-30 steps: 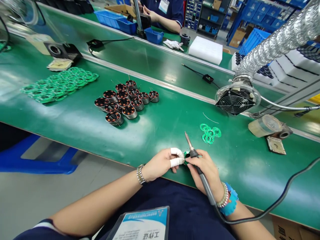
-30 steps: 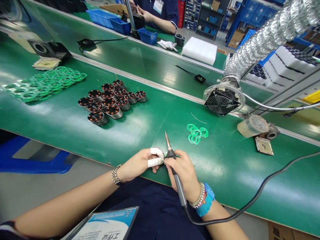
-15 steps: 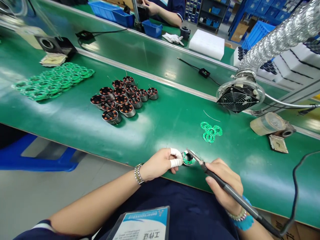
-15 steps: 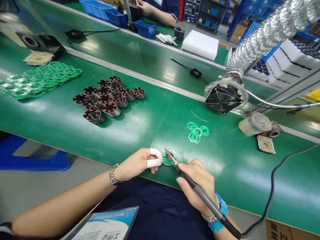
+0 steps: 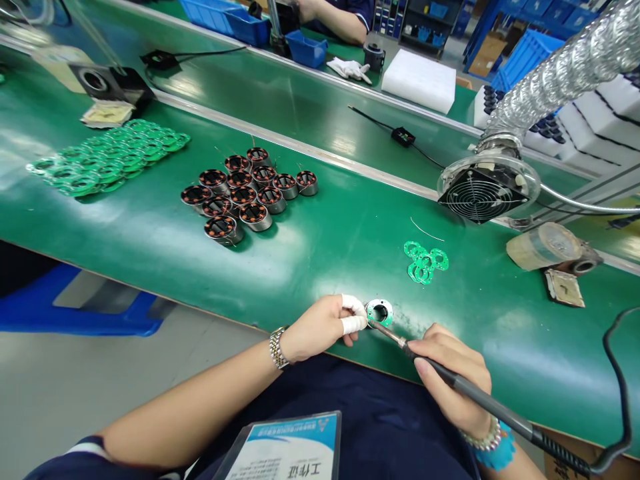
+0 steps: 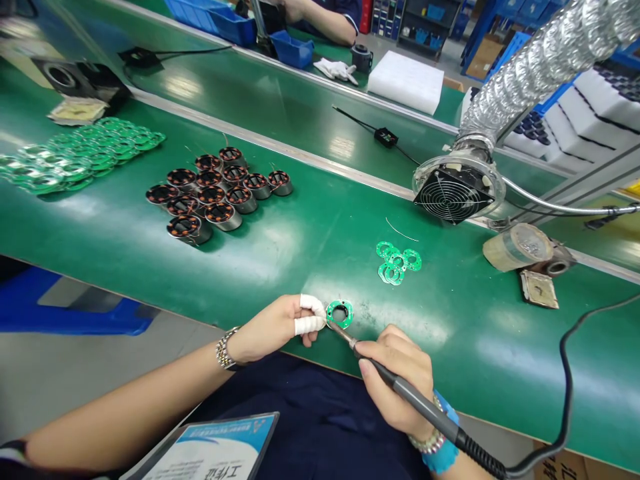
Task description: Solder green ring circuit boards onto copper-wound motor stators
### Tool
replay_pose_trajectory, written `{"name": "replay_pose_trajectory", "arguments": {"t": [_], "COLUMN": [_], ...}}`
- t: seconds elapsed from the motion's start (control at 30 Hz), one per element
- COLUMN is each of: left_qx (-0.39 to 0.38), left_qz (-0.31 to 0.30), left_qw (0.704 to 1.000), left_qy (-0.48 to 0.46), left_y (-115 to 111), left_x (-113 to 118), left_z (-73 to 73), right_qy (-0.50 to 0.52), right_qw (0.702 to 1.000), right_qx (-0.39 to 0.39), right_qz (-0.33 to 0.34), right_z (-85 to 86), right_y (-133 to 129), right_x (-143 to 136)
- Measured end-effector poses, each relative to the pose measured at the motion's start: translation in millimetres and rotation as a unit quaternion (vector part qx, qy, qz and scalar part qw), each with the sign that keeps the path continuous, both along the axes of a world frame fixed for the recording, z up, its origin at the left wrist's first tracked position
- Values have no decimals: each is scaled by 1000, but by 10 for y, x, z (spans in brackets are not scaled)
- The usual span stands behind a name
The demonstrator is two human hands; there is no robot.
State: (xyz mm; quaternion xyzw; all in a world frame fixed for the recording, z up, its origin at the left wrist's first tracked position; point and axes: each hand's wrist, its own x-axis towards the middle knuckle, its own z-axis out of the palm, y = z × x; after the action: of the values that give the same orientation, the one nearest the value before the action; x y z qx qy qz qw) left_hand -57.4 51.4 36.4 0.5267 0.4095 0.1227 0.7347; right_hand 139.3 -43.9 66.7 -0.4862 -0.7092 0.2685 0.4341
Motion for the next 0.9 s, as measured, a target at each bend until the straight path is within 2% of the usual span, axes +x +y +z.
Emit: {"name": "replay_pose_trajectory", "arguments": {"t": [0.3,0.47,0.57,0.63,0.7,0.77,0.83,0.9], "left_qx": [4,6,17,27,29,26,27,34], "left_qz": [8,0,-7,-13,-21,-29,-32,-31], "left_qw": [1000,1000,1000,999,999,999,999,999], "left_qy": [5,11,21,31,33,29,23,18], "left_y": [-17,-15,-28,-30,-26,-23,-27,-39], "left_x": [12,9,3,2,5,9,8,2], "left_z": [-35,-7,16,21,17,9,-2,-21], "right_qy": [6,14,-13,-47,-57,-91,-100,-100], "right_qw": [1000,998,987,957,904,835,807,807], "right_qx": [9,32,60,81,110,156,180,177], "right_qz": [4,-46,-151,-274,-409,-520,-553,-554], "right_z": [5,22,-28,-76,-102,-95,-69,-50], "right_y": [-14,-45,3,98,231,373,494,572], "right_x": [29,158,397,676,1037,1417,1734,1922]}}
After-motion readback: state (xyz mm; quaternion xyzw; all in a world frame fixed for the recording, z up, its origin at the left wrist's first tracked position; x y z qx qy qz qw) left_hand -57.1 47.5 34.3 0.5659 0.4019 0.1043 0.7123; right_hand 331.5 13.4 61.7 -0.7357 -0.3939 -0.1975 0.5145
